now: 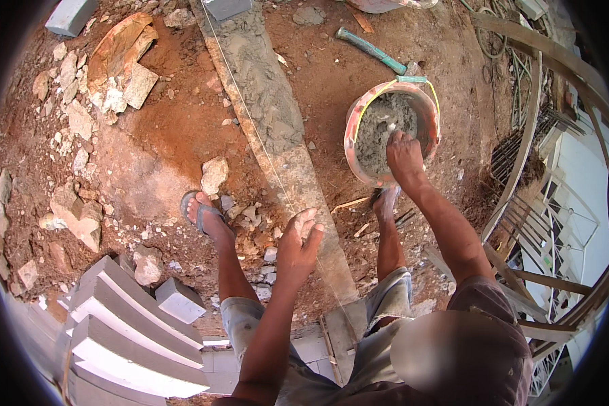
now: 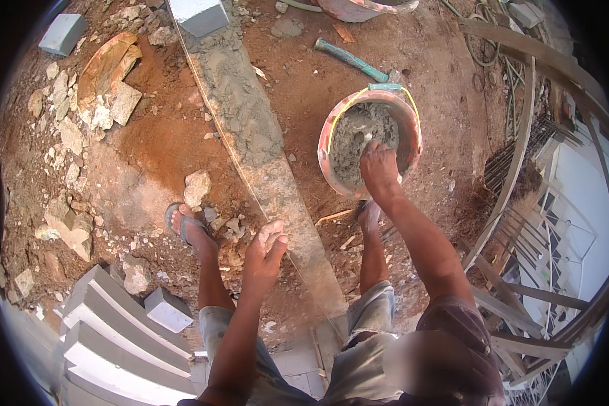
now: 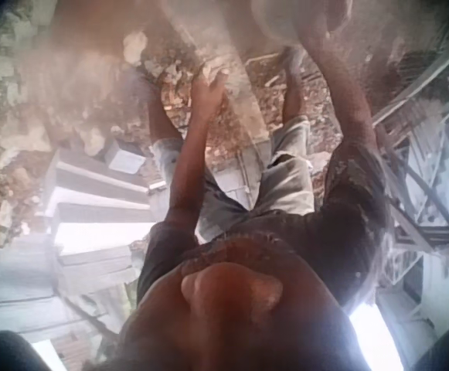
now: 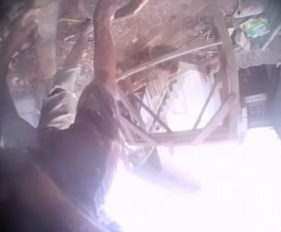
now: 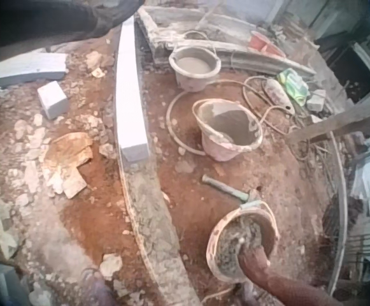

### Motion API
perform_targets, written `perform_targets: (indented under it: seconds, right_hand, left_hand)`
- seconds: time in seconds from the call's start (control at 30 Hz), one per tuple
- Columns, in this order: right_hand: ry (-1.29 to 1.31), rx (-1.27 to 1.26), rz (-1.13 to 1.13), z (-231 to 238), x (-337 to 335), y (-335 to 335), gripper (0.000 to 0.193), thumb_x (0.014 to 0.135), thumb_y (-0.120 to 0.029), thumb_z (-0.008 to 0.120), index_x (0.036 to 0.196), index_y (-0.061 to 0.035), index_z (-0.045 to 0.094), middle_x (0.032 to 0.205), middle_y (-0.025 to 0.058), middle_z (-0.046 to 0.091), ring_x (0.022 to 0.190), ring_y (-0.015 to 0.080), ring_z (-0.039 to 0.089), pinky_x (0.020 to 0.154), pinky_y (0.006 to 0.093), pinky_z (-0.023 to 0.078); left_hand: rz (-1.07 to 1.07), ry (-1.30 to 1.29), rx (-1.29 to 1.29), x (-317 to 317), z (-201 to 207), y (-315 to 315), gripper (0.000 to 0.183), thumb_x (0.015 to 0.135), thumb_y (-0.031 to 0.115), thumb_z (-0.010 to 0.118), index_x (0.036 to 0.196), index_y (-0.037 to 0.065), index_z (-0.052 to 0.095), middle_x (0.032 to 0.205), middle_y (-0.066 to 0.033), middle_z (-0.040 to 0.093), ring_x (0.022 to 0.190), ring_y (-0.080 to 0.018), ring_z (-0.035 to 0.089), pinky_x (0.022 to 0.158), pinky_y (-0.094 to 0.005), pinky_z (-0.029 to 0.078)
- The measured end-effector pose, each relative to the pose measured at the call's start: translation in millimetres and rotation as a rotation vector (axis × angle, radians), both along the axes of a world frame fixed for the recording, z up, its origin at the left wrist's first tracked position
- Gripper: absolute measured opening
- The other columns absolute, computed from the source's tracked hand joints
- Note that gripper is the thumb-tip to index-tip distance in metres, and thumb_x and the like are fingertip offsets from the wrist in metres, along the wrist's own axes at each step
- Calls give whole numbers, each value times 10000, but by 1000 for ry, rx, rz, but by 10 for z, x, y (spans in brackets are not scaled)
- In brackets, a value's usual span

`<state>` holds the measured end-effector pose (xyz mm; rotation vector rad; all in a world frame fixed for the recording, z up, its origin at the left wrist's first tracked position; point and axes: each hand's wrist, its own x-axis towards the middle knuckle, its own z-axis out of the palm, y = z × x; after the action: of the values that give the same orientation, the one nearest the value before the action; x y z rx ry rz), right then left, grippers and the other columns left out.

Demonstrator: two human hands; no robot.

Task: The person scoops cement from a bucket with a trowel and spreads it along a narrow trench. They then pick up a white rectangular tile, apply cement to its back, and place it into the trench. The person uses a hammer to tap the tile into position and later measures the area with a tape measure.

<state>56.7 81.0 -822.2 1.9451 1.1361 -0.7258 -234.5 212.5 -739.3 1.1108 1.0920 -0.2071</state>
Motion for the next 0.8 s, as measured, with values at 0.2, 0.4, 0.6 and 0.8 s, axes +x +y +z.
perform_targets:
  seconds: [0.2,0.4,0.6,0.8]
  right_hand:
    - [-69,273,-616,903,-327,-764,496,919,-156,513,1382,21,517,1337,246,590,1086,455,639,884,508,546]
    - [237,601,-1376,-187,-415,-930,387,957,-264,607,1211,28,604,1071,144,689,898,297,671,804,418,557]
    - [398,855,-1802,-345,-760,-400,496,966,-321,670,1297,25,539,919,83,674,731,148,620,596,313,505]
    - [551,987,-2210,-181,-966,83,289,1018,-284,574,1222,-82,544,794,13,589,587,116,543,477,253,459]
  left_hand:
    - [-58,36,-12,-33,19,76,446,986,281,637,1323,-5,575,1277,-177,647,1184,-288,627,999,-386,473]
    - [-51,-6,-88,26,12,8,460,986,281,639,1334,-11,564,1288,-190,639,1189,-286,628,990,-386,481]
    - [-100,4,-59,-49,3,-43,457,988,278,629,1332,-15,563,1266,-212,646,1156,-315,647,974,-395,491]
    - [-109,53,-56,14,-63,-70,443,989,267,622,1311,-32,571,1250,-205,653,1170,-307,642,968,-386,494]
